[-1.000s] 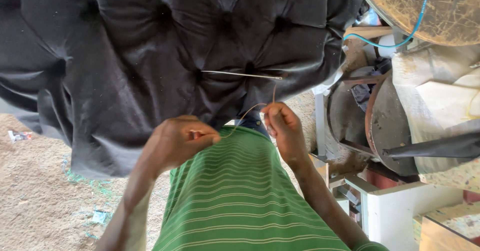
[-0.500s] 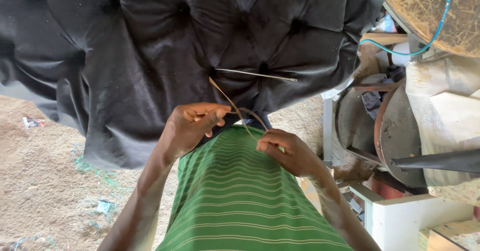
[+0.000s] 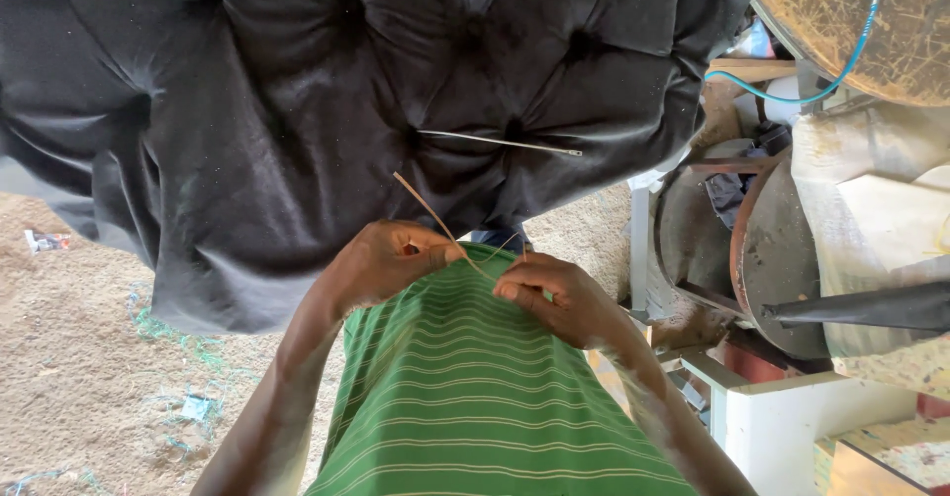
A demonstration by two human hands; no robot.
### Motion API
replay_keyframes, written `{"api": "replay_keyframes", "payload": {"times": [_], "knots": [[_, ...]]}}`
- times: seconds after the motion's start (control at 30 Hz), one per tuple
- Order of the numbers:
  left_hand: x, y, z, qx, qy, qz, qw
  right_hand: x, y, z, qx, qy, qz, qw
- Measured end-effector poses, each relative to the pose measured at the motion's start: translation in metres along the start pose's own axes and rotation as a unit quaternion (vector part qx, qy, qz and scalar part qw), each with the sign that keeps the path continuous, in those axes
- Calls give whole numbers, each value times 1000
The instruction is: The person is performing button tufting on a piece of furniture, pulling fabric into deep folds and securing it with staples and twine.
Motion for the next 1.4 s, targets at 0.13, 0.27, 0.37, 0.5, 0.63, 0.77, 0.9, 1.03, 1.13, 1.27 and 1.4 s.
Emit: {"api": "replay_keyframes", "payload": {"times": [0.13,0.27,0.37,0.5,0.63,0.77,0.9,1.03,1.13,1.27,1.4], "knots": [[0,-2,9,-38,65,-8,997,-4,-1,6,2,4,-34,999],[6,0,7,-58,128,4,990,0,3,1,-11,-10,-43,999],[14,3,7,-86,121,10,989,1,5,5,-11,9,-44,999],[24,4,0,-104,93,4,990,2,9,17,-30,-3,-37,999],[27,19,10,-84,69,-11,994,6,10,11,-32,-7,-30,999],[30,27,12,-28,70,-20,997,9,11,20,-34,-9,-31,999],[33,18,-4,-8,60,-34,998,15,13,28,-37,9,-12,999],[29,15,-3,16,75,-45,996,19,13,25,-34,12,-3,999],[31,11,-13,0,89,-52,995,19,14,30,-39,6,-2,999],[29,9,-15,-4,99,-48,994,18,14,31,-46,16,2,999],[33,10,-14,-15,105,-40,994,18,15,33,-52,18,5,998]]}}
Point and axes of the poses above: each hand's wrist, its own y-axis away from the middle knuckle, its own x-axis out of the back of the hand, z = x × y, the point moved 4 cm from there along -y, towards the middle knuckle, and after that the axes turned 15 degrees about -z, right-handed, at the moved point
